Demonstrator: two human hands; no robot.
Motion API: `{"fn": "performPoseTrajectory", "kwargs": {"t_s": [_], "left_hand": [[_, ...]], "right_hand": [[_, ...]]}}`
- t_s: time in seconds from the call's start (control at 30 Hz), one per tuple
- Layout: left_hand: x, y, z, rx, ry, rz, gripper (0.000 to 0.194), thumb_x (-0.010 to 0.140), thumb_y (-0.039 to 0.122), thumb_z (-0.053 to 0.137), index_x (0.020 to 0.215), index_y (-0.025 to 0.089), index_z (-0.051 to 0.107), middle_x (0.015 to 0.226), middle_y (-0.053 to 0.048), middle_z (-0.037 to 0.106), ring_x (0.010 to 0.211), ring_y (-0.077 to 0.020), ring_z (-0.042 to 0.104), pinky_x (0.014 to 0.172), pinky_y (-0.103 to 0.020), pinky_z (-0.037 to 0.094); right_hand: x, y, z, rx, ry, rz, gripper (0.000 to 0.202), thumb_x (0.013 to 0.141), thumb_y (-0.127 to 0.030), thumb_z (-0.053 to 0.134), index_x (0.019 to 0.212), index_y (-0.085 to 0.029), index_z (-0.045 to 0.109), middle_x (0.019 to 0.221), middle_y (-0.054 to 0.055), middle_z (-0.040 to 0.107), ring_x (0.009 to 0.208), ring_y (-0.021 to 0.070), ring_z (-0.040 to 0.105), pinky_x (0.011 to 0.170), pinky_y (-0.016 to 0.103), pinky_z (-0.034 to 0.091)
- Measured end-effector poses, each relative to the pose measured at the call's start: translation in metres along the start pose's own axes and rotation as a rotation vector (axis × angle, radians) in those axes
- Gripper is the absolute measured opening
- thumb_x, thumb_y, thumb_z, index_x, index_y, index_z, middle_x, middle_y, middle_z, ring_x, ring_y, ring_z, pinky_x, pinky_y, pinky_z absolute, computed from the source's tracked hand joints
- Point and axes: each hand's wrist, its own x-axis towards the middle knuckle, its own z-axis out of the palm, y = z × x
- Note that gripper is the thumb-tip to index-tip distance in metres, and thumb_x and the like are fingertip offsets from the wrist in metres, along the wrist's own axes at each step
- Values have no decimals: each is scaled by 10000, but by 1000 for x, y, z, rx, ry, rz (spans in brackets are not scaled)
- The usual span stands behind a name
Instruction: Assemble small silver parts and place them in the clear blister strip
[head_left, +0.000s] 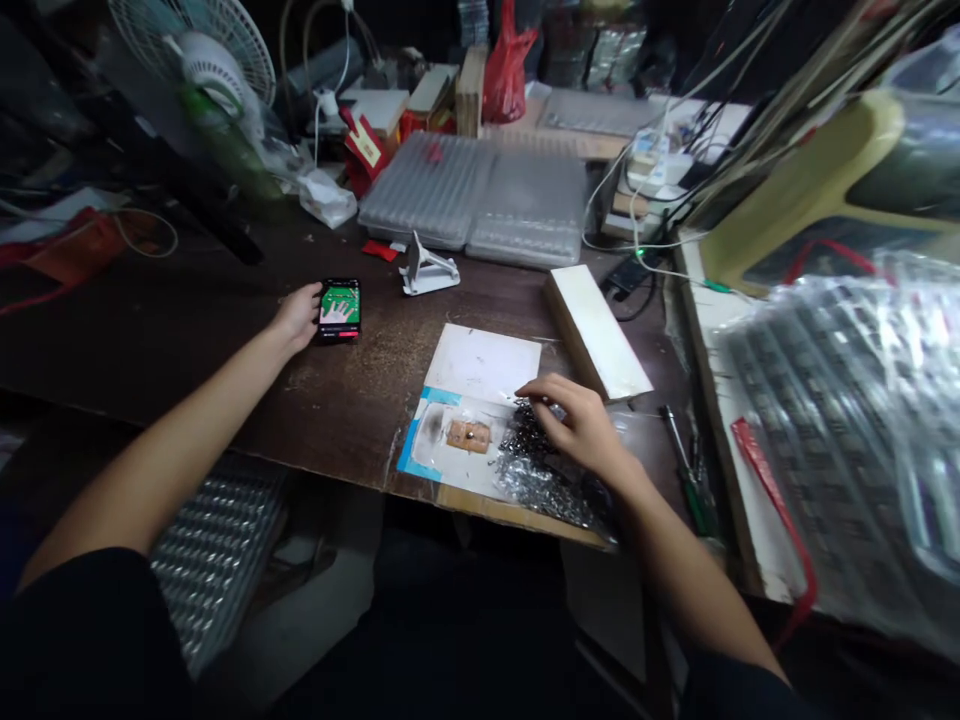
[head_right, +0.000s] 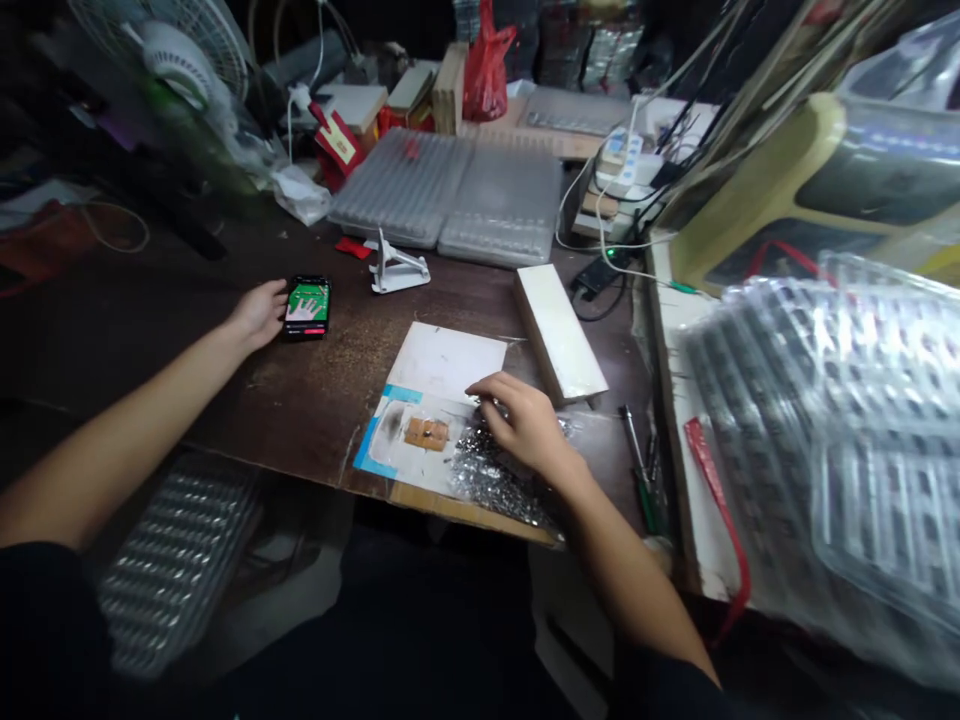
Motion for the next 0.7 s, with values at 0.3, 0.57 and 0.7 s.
{"fn": "performPoseTrajectory", "kwargs": {"t_s": [0.3, 0.57, 0.7], "left_hand": [[-20, 23, -5, 240, 41, 14, 297, 1028, 349, 437, 1198, 107, 423, 1450, -96, 421, 1221, -143, 407, 1163, -463, 330], [-73, 14, -14, 394, -11, 266, 271, 968, 171, 476, 1226, 101, 514, 1422, -88, 518, 1253, -159, 463, 1206, -406, 287], [-140, -38, -4, 520, -349, 524, 233, 914, 299, 558, 1111, 208, 643, 1243, -23, 660, 1216, -219, 571, 1155, -356, 377]], "right_hand": [[2, -6, -9, 30, 119, -28, 271, 891, -204, 487, 986, -231, 740, 968, 51, 737, 897, 203, 676, 856, 371, 533], [-88, -27, -39, -12, 370, 104, 167, 919, -241, 574, 900, -230, 739, 899, 40, 751, 872, 217, 699, 838, 379, 543], [-179, -47, -47, -90, 599, 347, 150, 918, -264, 595, 884, -239, 739, 842, 36, 751, 786, 214, 713, 721, 347, 562]]}}
